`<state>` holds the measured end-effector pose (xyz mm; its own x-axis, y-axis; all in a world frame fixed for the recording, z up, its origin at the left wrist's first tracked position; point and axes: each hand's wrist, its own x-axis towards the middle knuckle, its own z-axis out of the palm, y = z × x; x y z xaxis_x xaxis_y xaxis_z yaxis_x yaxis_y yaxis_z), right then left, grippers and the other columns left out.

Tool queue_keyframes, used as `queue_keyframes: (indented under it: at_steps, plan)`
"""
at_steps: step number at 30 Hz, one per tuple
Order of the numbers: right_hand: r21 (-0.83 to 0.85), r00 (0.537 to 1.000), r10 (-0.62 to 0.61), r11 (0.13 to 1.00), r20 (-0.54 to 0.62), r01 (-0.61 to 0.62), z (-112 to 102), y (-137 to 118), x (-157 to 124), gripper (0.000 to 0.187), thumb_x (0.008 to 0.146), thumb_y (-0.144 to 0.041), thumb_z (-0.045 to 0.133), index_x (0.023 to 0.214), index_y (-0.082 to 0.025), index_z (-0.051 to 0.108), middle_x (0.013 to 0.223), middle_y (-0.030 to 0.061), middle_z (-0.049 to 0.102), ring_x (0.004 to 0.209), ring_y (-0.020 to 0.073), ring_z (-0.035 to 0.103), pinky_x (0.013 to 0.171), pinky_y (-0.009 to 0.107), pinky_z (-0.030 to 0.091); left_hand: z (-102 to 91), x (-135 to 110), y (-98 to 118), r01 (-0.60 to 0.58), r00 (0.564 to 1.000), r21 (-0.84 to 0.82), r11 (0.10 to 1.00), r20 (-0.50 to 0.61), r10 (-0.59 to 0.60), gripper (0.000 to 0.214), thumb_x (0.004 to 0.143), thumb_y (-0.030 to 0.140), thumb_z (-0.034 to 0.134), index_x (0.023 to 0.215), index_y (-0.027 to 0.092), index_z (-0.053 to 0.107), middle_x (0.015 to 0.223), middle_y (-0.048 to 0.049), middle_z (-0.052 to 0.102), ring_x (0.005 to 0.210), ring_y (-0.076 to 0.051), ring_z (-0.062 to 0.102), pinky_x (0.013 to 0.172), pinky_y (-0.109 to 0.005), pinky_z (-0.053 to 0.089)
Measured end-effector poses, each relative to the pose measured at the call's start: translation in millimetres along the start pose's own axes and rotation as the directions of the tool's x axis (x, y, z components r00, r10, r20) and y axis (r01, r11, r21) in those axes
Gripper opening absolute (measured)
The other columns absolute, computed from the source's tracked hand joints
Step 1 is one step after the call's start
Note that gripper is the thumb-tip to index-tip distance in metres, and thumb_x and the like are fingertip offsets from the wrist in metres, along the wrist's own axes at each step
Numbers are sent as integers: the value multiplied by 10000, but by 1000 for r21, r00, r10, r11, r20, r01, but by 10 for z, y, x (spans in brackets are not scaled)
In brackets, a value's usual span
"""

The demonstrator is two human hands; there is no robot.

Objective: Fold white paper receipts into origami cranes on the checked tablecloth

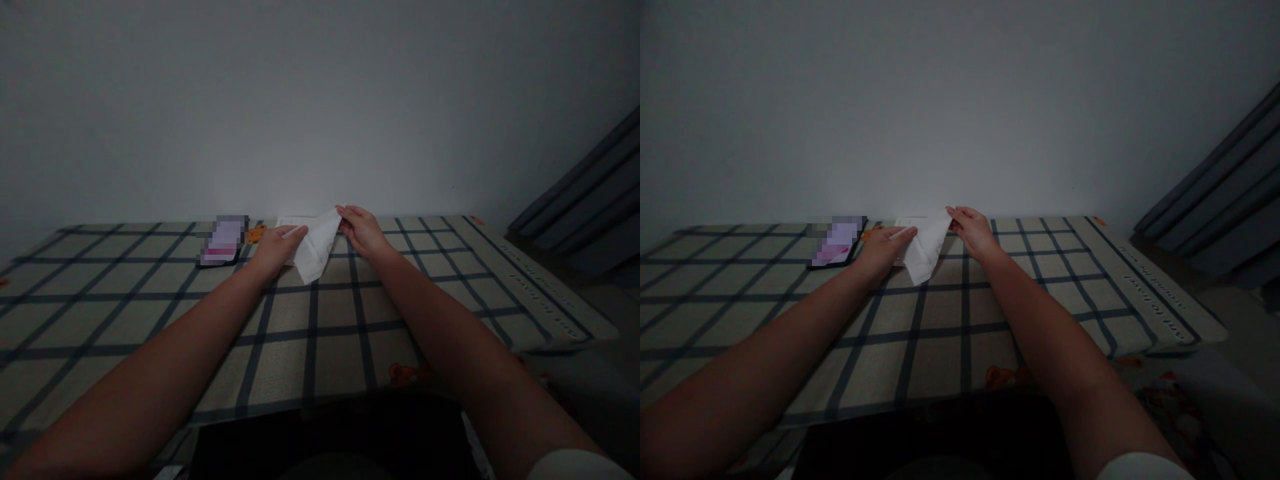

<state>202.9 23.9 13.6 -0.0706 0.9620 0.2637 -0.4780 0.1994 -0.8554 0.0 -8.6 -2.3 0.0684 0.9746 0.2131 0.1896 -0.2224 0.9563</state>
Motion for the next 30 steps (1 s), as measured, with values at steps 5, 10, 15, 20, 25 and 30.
queue_keyframes:
  at_steps: [5,10,15,20,25,30]
  plan:
    - [2,1000,0,1000,-20,0,-4,12,7,282,627,-355,826,762,-190,641,853,24,663,850,144,611,837,301,511,0,10,15,-2,1000,21,1000,-26,3,512,761,606,656,953,143,761,840,-94,749,666,-200,639,584,-274,449]
    - [49,1000,10,999,-17,-9,2,-6,-1,252,629,-317,823,767,-198,649,847,19,670,833,142,615,824,298,512,-6,-30,83,-66,994,190,980,-78,82,476,793,579,630,904,140,777,800,-78,741,680,-201,626,584,-270,430]
    - [71,999,24,997,-48,-21,16,-17,-9,209,654,-316,782,786,-191,677,839,24,672,802,134,613,791,285,504,-23,-54,90,-163,982,302,939,-45,185,402,823,520,612,914,171,789,832,-51,753,721,-202,635,602,-269,432]
    - [-39,989,-42,999,-139,36,45,33,-10,170,705,-344,716,783,-202,663,826,18,665,773,130,599,750,278,485,-45,-52,80,-186,982,302,935,71,172,380,807,510,630,824,165,788,769,-57,743,683,-198,629,584,-270,435]
    - [-130,956,-105,989,-273,71,-49,6,59,162,767,-354,649,732,-198,627,684,0,606,629,110,539,621,258,438,-38,-69,93,-169,982,334,927,141,129,333,792,473,645,780,174,790,723,-44,737,637,-189,615,536,-260,408]
    - [-58,972,-21,998,-233,8,-154,-43,98,281,771,-475,690,802,-200,636,693,8,626,647,122,581,651,274,477,-27,-61,61,-162,987,276,947,48,155,329,796,468,645,830,180,799,776,-48,753,681,-198,644,570,-268,447]
